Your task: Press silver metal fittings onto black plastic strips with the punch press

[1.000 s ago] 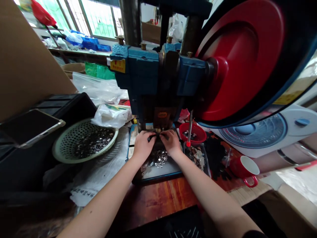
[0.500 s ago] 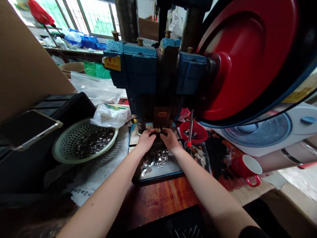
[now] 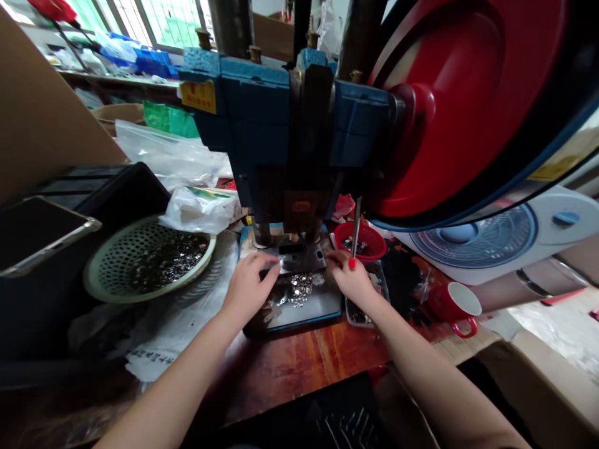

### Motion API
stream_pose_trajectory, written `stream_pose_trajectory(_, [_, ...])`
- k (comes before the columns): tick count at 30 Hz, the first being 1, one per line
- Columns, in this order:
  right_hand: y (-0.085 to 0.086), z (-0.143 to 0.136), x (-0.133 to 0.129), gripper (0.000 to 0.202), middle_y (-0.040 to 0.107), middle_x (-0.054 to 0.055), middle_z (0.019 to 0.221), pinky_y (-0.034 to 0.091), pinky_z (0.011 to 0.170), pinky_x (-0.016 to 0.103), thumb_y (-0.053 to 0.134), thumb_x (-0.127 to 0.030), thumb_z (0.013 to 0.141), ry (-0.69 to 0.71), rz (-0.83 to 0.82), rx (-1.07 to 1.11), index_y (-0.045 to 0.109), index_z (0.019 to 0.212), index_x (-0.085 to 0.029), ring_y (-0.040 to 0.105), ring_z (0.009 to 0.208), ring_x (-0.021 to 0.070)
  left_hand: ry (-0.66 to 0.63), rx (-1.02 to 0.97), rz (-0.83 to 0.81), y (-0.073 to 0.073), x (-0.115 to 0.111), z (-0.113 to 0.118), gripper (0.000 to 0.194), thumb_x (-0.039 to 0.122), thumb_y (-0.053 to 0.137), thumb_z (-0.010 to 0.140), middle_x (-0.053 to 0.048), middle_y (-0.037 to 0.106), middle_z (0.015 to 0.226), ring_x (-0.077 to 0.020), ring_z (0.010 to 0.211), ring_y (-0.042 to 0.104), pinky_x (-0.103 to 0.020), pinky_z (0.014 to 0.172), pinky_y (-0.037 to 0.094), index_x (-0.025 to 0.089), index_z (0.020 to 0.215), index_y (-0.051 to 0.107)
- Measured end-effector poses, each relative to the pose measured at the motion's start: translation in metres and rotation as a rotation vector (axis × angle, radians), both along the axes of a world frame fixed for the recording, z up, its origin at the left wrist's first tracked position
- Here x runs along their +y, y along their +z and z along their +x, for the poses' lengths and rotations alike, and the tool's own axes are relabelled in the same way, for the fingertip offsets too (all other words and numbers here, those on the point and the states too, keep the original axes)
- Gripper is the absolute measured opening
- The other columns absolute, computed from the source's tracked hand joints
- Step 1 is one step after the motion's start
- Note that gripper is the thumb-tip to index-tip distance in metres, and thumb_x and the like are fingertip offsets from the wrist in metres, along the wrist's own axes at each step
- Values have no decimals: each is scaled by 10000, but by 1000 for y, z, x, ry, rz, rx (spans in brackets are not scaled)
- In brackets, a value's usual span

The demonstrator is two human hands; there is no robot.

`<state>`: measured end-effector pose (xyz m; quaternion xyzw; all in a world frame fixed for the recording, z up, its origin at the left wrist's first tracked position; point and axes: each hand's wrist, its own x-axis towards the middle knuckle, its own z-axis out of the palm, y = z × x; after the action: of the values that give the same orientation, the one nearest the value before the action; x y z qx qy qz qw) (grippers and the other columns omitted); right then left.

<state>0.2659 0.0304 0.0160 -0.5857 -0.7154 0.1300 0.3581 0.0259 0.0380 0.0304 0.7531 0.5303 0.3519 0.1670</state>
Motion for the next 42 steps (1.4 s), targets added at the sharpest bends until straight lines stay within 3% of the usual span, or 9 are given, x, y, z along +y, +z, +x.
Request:
stream_pose_trajectory(4, [-13,12,-46,194,658,86,949,469,818,364,501,-223,853,55,-14,-414,657,968,-205,580,900,234,-79,261,-45,-13,-52,-15,225,359,481,845,-53,595,967,-235,933,538,-392,851,415,234,899,659])
stream_pose_trajectory(8, [-26,8,-61,273,616,114,1102,417,923,442,536,-231,837,16,63,-523,618,1094,-195,516,1054,276,-40,391,-70,-24,-75,-12,238,364,477,849,-65,575,1010,-248,920,518,-410,825,407,234,950,649])
stream_pose_trajectory(18, [-28,8,-65,363,562,96,1245,234,1023,578,569,-352,839,-5,61,-525,559,1187,-251,446,1179,305,28,451,-54,-21,-79,-7,230,365,473,840,-74,578,1010,-268,910,522,-407,784,403,231,928,639])
stream_pose_trajectory(25, [-28,10,-86,204,622,68,1126,225,1048,570,526,-255,864,83,77,-481,619,1044,-235,474,1165,266,38,450,-68,-21,-84,-6,220,353,465,855,-73,568,1009,-254,907,512,-402,793,399,223,928,626])
stream_pose_trajectory(32, [-39,6,-102,150,663,38,969,271,1040,564,527,-190,864,163,164,-409,639,942,-251,536,1079,226,20,451,-43,-23,-85,-5,249,327,446,867,-74,567,1027,-251,926,507,-424,841,389,237,1001,635])
stream_pose_trajectory(37, [-40,0,-98,150,660,37,918,270,1043,542,496,-170,875,166,156,-362,630,907,-230,533,1054,223,-11,468,-77,-19,-83,-4,206,296,451,863,-64,566,1004,-246,918,514,-411,833,393,240,932,637])
stream_pose_trajectory(42, [-18,-14,-65,136,641,45,939,343,990,454,497,-191,871,115,137,-250,627,898,-220,529,1013,215,-10,490,-98,-18,-81,-4,226,289,447,865,-75,558,1025,-254,932,511,-412,834,389,220,993,620])
